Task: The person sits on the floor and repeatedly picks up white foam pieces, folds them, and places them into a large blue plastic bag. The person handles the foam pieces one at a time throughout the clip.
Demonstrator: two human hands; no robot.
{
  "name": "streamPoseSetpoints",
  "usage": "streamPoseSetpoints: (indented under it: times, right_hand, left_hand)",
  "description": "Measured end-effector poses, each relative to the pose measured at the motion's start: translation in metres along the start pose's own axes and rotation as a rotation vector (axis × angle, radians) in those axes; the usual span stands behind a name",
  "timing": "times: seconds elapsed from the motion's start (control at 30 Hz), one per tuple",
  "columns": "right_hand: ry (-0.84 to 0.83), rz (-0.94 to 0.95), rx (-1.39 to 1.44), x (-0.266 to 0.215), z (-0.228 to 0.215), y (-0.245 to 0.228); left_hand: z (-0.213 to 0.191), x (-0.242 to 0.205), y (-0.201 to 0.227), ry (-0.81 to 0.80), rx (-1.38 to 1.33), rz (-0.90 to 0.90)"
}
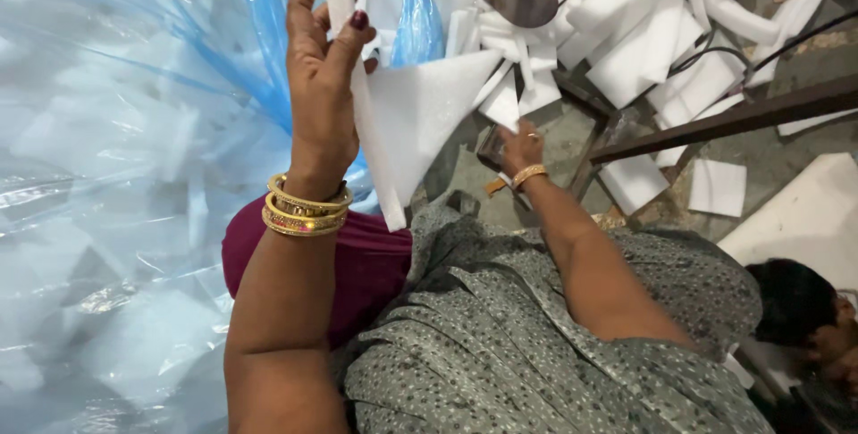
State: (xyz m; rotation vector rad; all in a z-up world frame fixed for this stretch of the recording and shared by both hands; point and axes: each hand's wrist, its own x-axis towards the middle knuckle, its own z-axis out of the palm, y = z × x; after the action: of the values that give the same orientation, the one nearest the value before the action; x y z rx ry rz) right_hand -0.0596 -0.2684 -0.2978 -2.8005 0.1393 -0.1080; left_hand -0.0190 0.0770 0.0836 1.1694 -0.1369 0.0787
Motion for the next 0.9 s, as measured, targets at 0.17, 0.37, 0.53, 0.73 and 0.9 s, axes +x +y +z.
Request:
streamPoseSetpoints:
  times: [0.17, 0.37, 0.53, 0.73, 0.9]
  right_hand:
    - [-0.389, 0.252, 0.318, 0.035, -0.012, 0.010]
    - [-0.129, 0.093, 0.331, 0.034, -0.007, -0.005]
    - [-0.040, 0.119, 0.426, 0.042, -0.015, -0.011]
    - [-0.139, -0.086, 0.357, 0.086, -0.081, -0.013]
    - [-0.365, -0.201, 1.206, 0.080, -0.206, -0.065]
  left_hand:
    - [0.000, 0.002, -0.006, -0.044, 0.082, -0.023]
    - [0.001, 0.007, -0.011, -0.065, 0.167, -0.033]
    - [-0.010, 0.011, -0.020, -0.139, 0.192, -0.009]
    - [-0.018, 0.016, -0.027, -0.149, 0.654, 0.194]
    - [-0.016, 0.018, -0.035, -0.144, 0.923, 0.331]
